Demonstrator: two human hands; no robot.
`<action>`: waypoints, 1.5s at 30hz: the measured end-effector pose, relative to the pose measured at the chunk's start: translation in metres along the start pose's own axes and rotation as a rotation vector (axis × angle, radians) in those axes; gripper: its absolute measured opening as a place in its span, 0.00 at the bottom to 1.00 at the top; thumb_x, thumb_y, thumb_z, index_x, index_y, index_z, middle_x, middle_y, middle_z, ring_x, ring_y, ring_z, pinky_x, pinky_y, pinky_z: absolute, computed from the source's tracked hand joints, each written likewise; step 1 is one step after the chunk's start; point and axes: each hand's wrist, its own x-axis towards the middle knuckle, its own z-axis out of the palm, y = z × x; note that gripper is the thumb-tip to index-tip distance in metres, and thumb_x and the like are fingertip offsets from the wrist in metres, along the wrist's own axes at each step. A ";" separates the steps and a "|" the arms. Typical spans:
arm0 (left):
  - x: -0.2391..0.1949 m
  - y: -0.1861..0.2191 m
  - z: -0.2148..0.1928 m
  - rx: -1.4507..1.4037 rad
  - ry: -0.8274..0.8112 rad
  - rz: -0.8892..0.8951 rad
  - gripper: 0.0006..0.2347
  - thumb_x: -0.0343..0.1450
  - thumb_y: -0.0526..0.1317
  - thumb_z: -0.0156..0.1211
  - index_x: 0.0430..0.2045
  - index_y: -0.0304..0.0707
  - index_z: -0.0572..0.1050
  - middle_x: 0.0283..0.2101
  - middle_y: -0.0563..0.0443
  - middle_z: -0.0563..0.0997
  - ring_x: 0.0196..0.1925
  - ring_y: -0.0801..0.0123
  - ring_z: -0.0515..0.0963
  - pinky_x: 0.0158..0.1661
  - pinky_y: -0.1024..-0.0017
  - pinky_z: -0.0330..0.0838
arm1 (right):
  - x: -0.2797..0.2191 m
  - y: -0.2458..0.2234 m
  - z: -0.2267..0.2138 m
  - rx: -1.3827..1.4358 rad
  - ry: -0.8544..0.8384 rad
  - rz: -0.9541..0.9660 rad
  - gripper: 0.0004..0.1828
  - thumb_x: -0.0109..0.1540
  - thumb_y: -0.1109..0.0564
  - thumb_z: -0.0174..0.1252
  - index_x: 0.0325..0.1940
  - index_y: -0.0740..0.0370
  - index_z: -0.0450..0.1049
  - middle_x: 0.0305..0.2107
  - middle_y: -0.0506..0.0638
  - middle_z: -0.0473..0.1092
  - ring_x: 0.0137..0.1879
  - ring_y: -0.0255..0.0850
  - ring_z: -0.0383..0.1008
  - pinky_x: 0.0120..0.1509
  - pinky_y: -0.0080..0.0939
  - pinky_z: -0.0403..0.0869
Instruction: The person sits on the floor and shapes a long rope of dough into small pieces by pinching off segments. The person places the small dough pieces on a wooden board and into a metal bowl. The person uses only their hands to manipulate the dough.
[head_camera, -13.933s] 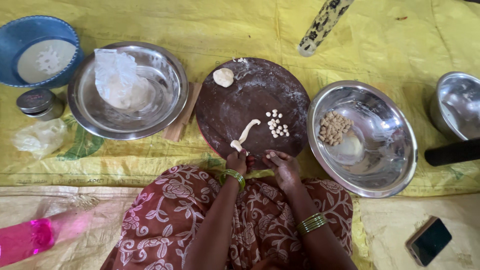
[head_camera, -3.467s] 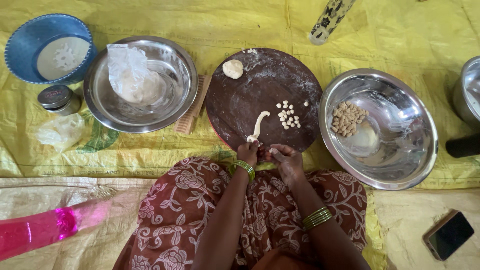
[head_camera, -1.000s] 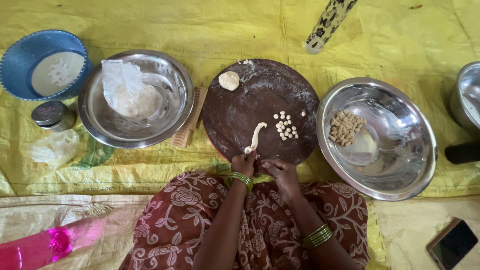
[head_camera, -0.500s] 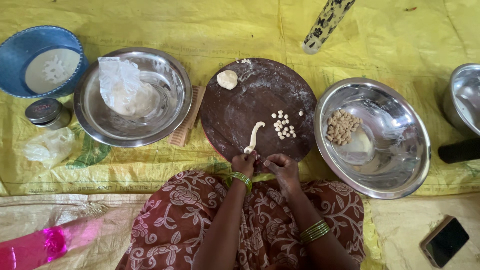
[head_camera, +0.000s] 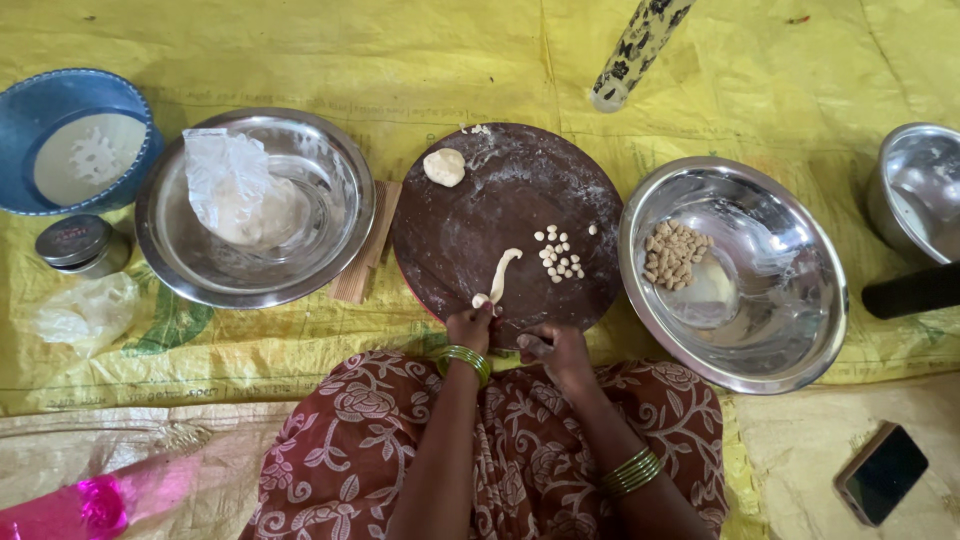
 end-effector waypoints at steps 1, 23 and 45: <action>-0.001 0.004 -0.002 0.042 0.017 -0.019 0.13 0.73 0.43 0.65 0.31 0.26 0.85 0.23 0.45 0.84 0.22 0.73 0.77 0.24 0.71 0.68 | -0.001 -0.001 -0.001 -0.044 0.023 0.002 0.12 0.61 0.59 0.64 0.48 0.59 0.79 0.45 0.54 0.81 0.39 0.38 0.85 0.42 0.37 0.84; -0.011 -0.018 0.005 0.059 -0.058 0.120 0.15 0.72 0.43 0.65 0.24 0.26 0.85 0.18 0.47 0.82 0.18 0.75 0.78 0.22 0.71 0.69 | 0.183 -0.058 -0.103 -0.600 0.348 -0.678 0.07 0.60 0.63 0.63 0.39 0.57 0.83 0.37 0.55 0.80 0.44 0.49 0.81 0.51 0.47 0.77; -0.005 -0.013 0.015 -0.477 -0.207 -0.251 0.09 0.69 0.34 0.68 0.32 0.20 0.82 0.24 0.44 0.83 0.19 0.69 0.78 0.20 0.72 0.68 | 0.034 -0.050 -0.038 -0.388 0.049 -0.237 0.13 0.67 0.56 0.53 0.54 0.54 0.78 0.51 0.51 0.77 0.51 0.43 0.82 0.55 0.45 0.82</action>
